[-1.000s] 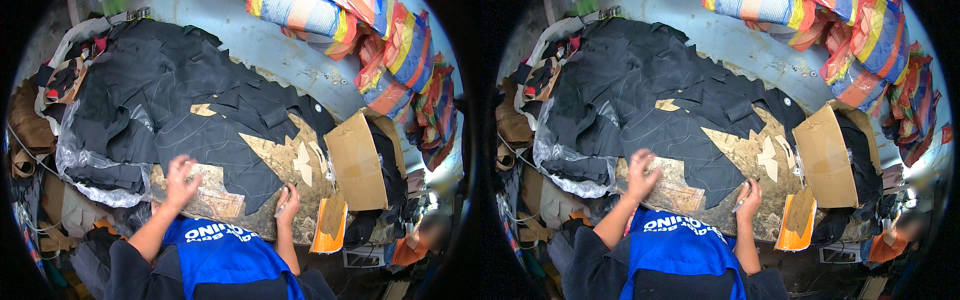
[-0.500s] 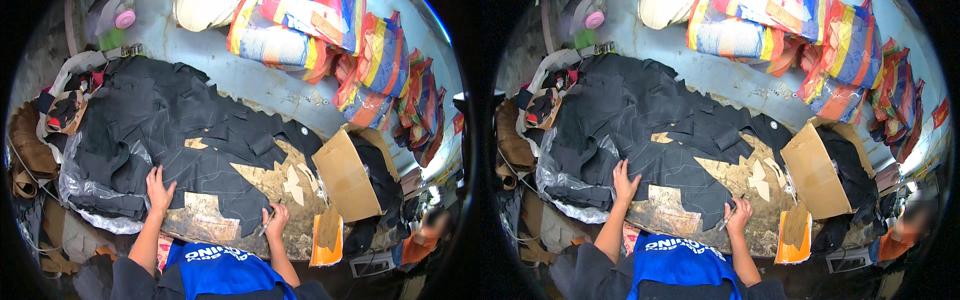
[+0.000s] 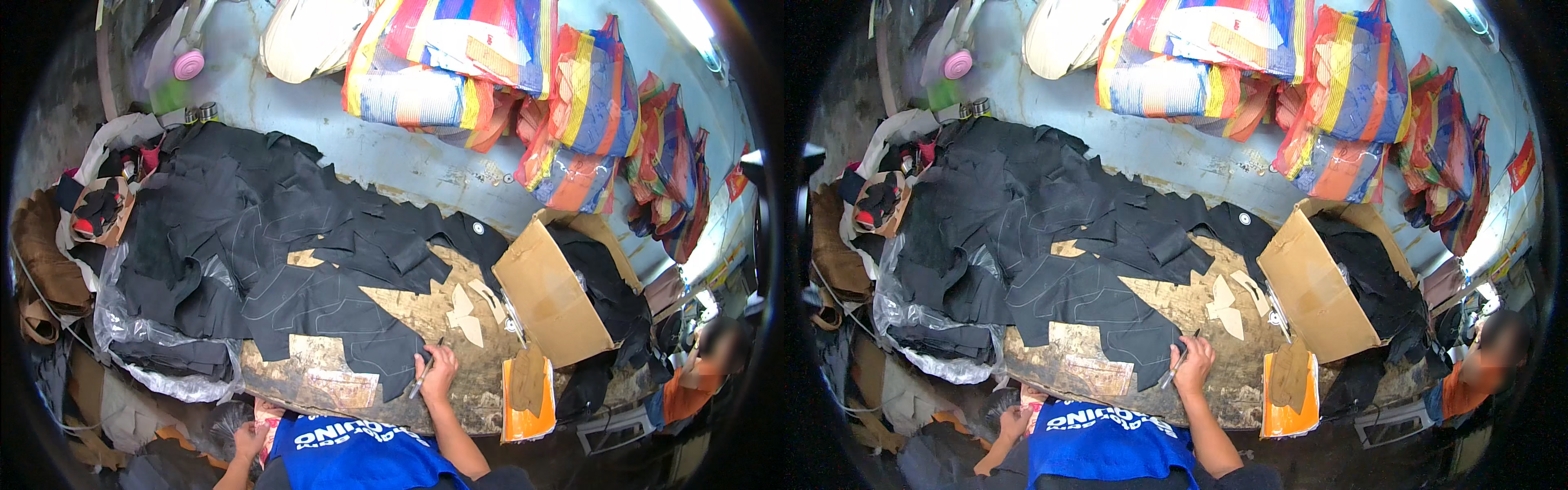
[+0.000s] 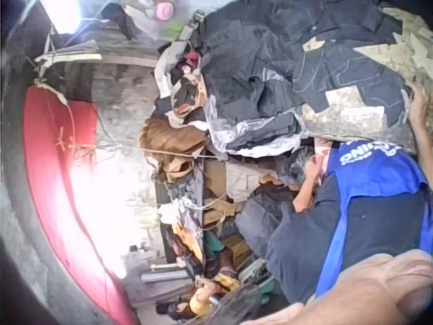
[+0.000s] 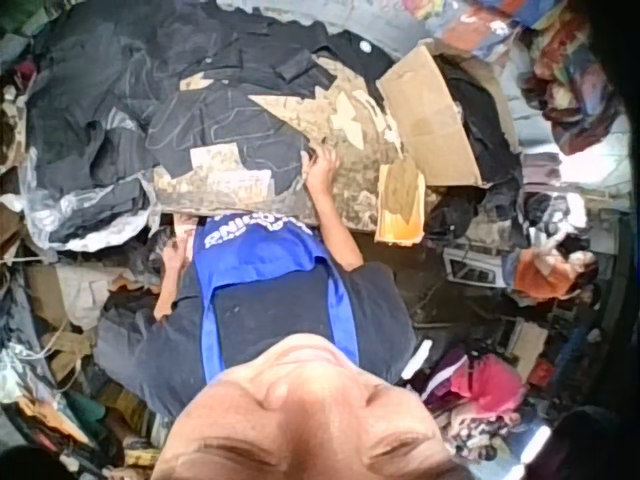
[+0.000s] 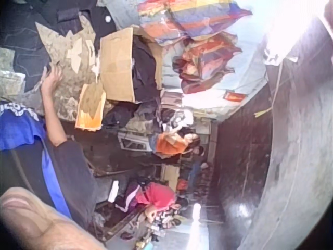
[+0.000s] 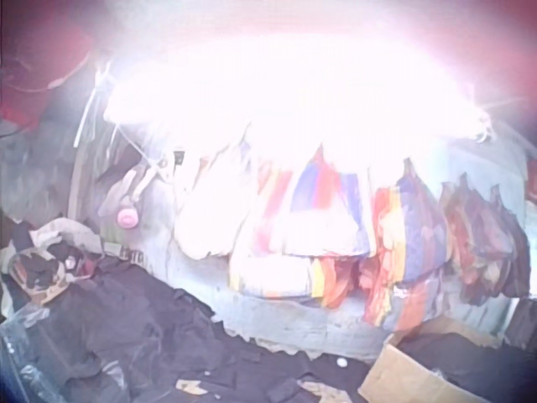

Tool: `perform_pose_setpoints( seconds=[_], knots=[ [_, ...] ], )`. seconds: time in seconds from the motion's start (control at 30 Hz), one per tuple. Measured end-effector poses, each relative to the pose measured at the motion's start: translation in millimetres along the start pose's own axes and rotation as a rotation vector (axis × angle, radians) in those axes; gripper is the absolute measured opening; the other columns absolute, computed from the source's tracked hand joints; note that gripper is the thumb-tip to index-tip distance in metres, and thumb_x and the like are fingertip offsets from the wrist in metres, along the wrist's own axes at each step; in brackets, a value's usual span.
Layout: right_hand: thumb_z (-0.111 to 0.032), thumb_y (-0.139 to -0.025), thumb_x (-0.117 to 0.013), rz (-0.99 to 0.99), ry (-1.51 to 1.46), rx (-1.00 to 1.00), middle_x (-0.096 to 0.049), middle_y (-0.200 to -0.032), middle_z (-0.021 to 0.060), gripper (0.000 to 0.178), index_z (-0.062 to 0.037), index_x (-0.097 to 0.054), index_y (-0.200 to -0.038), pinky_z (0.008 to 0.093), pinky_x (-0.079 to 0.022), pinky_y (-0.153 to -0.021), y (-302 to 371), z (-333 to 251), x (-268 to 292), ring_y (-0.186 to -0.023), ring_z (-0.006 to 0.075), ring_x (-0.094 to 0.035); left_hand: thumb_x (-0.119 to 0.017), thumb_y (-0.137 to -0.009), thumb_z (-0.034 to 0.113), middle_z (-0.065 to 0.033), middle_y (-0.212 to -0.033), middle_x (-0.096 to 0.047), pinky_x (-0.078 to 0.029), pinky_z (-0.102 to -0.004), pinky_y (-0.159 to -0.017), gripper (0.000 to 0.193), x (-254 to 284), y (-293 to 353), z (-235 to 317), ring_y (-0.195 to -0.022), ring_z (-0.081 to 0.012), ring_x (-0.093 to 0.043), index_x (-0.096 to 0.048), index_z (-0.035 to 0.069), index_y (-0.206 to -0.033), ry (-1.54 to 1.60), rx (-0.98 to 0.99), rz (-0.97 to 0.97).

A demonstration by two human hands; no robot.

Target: The person uses a small cardboard template and a white marker to trace outlines onto black fabric pieces laid on a wooden table. They repeatedly position the template, trace the shape, and move the template to a new location on the fabric.

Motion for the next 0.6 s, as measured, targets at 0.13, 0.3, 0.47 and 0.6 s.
perform_pose_setpoints(
  seconds=[0.13, 0.3, 0.47, 0.6],
  knots=[
    [-0.015, -0.069, -0.072, 0.022, 0.022, 0.036, -0.064, -0.092, 0.0111, 0.025, -0.007, -0.064, -0.09, 0.0429, -0.037, -0.089, 1, -4, 4, -0.099, 0.0322, -0.054, -0.067, -0.076, 0.052, -0.0184, -0.084, -0.067, -0.049, -0.034, -0.074, 0.061, -40, -2, -73, -0.081, -0.0231, -0.064, -0.066, -0.007, -0.093, 0.011, 0.448, -0.315],
    [-0.017, -0.07, -0.072, 0.01, 0.02, 0.008, -0.063, -0.093, 0.0147, 0.024, -0.0068, -0.065, -0.09, 0.0441, -0.038, -0.091, 2, 1, 1, -0.099, 0.0344, -0.054, -0.065, -0.072, 0.06, -0.0185, -0.095, -0.067, -0.049, -0.0372, -0.079, 0.066, -63, 6, -74, -0.092, -0.0281, -0.064, -0.069, -0.003, -0.09, -0.233, 0.141, -0.714],
    [-0.018, -0.07, -0.073, 0.018, 0.013, -0.004, -0.064, -0.094, 0.0145, 0.025, -0.007, -0.065, -0.091, 0.0439, -0.038, -0.091, 5, 4, 2, -0.1, 0.0351, -0.054, -0.059, -0.073, 0.063, -0.0219, -0.098, -0.067, -0.05, -0.0382, -0.078, 0.071, -64, -8, -47, -0.092, -0.0313, -0.066, -0.066, -0.003, -0.099, -0.182, 0.027, -0.475],
    [-0.018, -0.069, -0.073, 0.023, 0.0, 0.018, -0.064, -0.093, 0.0129, 0.026, -0.0074, -0.065, -0.091, 0.0434, -0.038, -0.091, 5, 2, 3, -0.101, 0.0338, -0.054, -0.053, -0.076, 0.068, -0.0237, -0.089, -0.066, -0.05, -0.0391, -0.075, 0.074, -60, 0, -28, -0.084, -0.0311, -0.066, -0.067, -0.004, -0.089, -0.289, -0.009, -0.529]
  ],
)
Point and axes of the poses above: each hand's wrist, its own y-axis away from the middle knuckle, its own x-axis out of the back of the hand, z = x × y, the point moved 10 cm from there along -y, towards the middle knuckle
